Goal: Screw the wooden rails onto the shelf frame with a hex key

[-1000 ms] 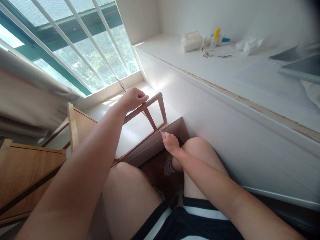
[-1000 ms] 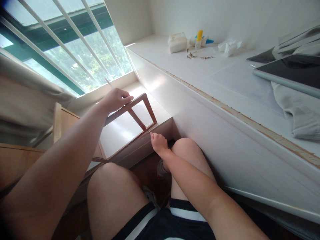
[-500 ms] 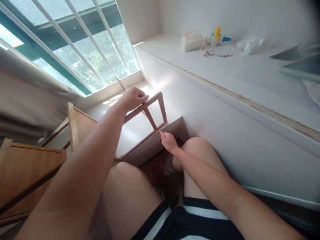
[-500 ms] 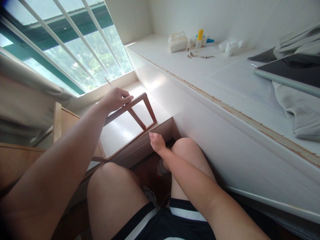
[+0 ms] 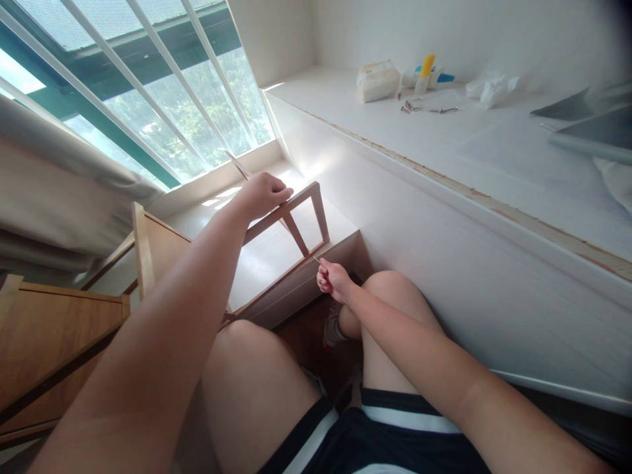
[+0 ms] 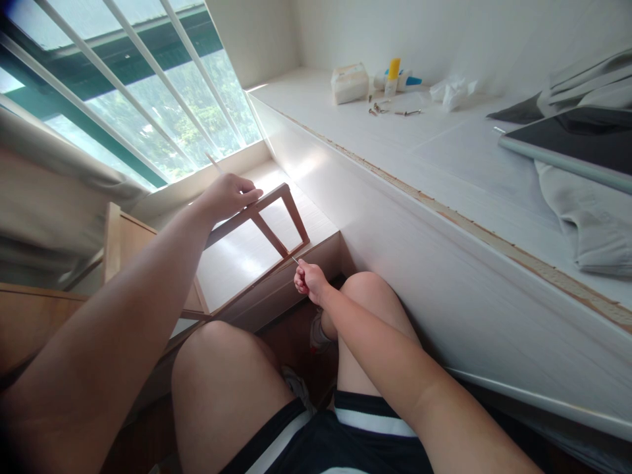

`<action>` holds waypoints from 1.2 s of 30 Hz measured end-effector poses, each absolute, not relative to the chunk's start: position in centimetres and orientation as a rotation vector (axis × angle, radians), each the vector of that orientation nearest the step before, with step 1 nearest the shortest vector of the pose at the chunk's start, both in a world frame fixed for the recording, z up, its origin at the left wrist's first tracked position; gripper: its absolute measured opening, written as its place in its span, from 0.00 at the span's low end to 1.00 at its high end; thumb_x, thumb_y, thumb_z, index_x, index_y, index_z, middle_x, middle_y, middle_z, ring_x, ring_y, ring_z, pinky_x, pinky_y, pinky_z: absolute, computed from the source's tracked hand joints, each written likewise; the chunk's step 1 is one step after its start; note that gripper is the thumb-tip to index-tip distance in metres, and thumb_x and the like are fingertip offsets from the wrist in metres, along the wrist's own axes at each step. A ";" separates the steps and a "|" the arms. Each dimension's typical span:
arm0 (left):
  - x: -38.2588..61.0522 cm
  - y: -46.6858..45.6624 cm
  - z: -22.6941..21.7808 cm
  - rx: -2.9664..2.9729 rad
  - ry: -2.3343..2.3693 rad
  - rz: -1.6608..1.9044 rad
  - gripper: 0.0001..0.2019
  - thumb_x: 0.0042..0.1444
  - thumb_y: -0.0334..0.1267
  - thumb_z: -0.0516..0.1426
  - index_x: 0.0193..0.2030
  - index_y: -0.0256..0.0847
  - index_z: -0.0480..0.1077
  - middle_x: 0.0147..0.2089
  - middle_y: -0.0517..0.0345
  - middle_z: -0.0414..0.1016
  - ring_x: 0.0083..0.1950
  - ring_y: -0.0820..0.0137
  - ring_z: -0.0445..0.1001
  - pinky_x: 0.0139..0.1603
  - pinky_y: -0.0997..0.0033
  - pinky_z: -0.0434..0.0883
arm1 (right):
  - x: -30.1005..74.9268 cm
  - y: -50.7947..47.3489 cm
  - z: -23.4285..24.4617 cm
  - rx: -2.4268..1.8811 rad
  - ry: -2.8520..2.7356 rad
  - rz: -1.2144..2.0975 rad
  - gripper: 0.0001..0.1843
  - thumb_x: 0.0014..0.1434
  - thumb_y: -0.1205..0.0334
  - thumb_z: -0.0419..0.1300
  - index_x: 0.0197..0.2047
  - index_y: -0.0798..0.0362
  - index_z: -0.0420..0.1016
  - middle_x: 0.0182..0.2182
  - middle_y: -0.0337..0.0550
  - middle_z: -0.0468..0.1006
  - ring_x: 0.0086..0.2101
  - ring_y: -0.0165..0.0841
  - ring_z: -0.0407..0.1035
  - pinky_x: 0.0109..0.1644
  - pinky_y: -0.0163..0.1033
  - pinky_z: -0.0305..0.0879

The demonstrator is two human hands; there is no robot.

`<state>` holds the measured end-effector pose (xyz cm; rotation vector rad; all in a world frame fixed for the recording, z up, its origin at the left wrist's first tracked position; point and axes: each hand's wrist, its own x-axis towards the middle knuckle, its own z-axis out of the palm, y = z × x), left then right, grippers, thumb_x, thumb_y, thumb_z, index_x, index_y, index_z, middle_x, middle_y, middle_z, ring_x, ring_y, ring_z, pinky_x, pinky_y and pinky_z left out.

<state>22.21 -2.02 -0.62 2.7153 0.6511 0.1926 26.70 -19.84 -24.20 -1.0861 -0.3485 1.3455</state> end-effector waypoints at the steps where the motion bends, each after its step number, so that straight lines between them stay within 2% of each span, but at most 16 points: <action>1: 22.2 -2.0 -0.6 2.717 0.647 0.192 0.19 0.56 0.44 0.54 0.18 0.39 0.61 0.18 0.62 0.55 0.21 0.77 0.51 0.27 0.66 0.49 | 26.6 -19.8 -24.2 -1.086 -0.337 1.337 0.21 0.65 0.47 0.46 0.24 0.48 0.50 0.11 0.30 0.57 0.12 0.25 0.48 0.17 0.32 0.43; 8: 22.2 -1.8 -0.7 2.720 0.631 0.197 0.19 0.56 0.44 0.54 0.18 0.39 0.62 0.18 0.62 0.55 0.21 0.77 0.51 0.27 0.66 0.49 | 26.1 -19.7 -24.8 -1.227 -0.361 1.182 0.21 0.65 0.47 0.45 0.24 0.48 0.51 0.10 0.31 0.58 0.11 0.25 0.48 0.16 0.32 0.40; 12: 22.2 -1.7 -0.9 2.715 0.626 0.210 0.18 0.57 0.44 0.54 0.19 0.39 0.64 0.18 0.62 0.55 0.21 0.77 0.51 0.27 0.66 0.48 | 26.0 -19.6 -25.2 -1.399 -0.459 1.034 0.22 0.65 0.47 0.44 0.23 0.49 0.54 0.10 0.32 0.60 0.12 0.26 0.51 0.18 0.33 0.45; 16: 22.2 -1.6 -1.1 2.714 0.625 0.226 0.18 0.57 0.44 0.54 0.18 0.39 0.63 0.18 0.62 0.54 0.21 0.77 0.51 0.28 0.66 0.48 | 26.1 -19.6 -25.6 -1.581 -0.602 0.871 0.25 0.65 0.45 0.46 0.21 0.50 0.60 0.10 0.35 0.63 0.15 0.28 0.58 0.24 0.34 0.53; 23: 22.3 -1.7 -0.9 2.728 0.633 0.222 0.19 0.57 0.43 0.54 0.17 0.39 0.61 0.18 0.63 0.53 0.21 0.77 0.50 0.28 0.65 0.48 | 26.6 -19.9 -25.2 -1.842 -0.804 0.702 0.29 0.68 0.44 0.42 0.20 0.50 0.63 0.16 0.41 0.71 0.23 0.33 0.68 0.31 0.35 0.57; 26: 22.3 -1.7 -0.9 2.728 0.639 0.220 0.19 0.57 0.43 0.54 0.18 0.39 0.61 0.18 0.63 0.53 0.21 0.77 0.50 0.28 0.65 0.48 | 26.6 -20.1 -24.7 -1.941 -0.858 0.643 0.28 0.69 0.46 0.43 0.24 0.51 0.68 0.24 0.47 0.77 0.30 0.37 0.72 0.36 0.37 0.59; 29: 22.3 -1.8 -0.9 2.723 0.648 0.210 0.18 0.57 0.44 0.54 0.18 0.39 0.62 0.18 0.62 0.54 0.21 0.77 0.50 0.28 0.65 0.48 | 26.6 -20.4 -24.1 -2.137 -0.984 0.535 0.26 0.69 0.47 0.43 0.33 0.53 0.73 0.32 0.53 0.80 0.37 0.41 0.74 0.41 0.40 0.60; 32: 22.2 -1.7 -0.9 2.720 0.643 0.214 0.18 0.57 0.44 0.54 0.18 0.39 0.61 0.18 0.62 0.54 0.21 0.77 0.51 0.28 0.65 0.48 | 26.7 -20.5 -23.8 -2.301 -1.095 0.443 0.26 0.70 0.49 0.41 0.37 0.53 0.74 0.35 0.53 0.80 0.39 0.43 0.75 0.43 0.42 0.61; 36: 22.2 -1.7 -0.9 2.701 0.637 0.220 0.18 0.56 0.43 0.55 0.18 0.39 0.62 0.18 0.62 0.54 0.21 0.77 0.51 0.28 0.65 0.48 | 27.0 -20.3 -24.2 -1.990 -0.833 0.663 0.21 0.68 0.48 0.49 0.29 0.52 0.70 0.30 0.51 0.78 0.37 0.41 0.73 0.41 0.40 0.60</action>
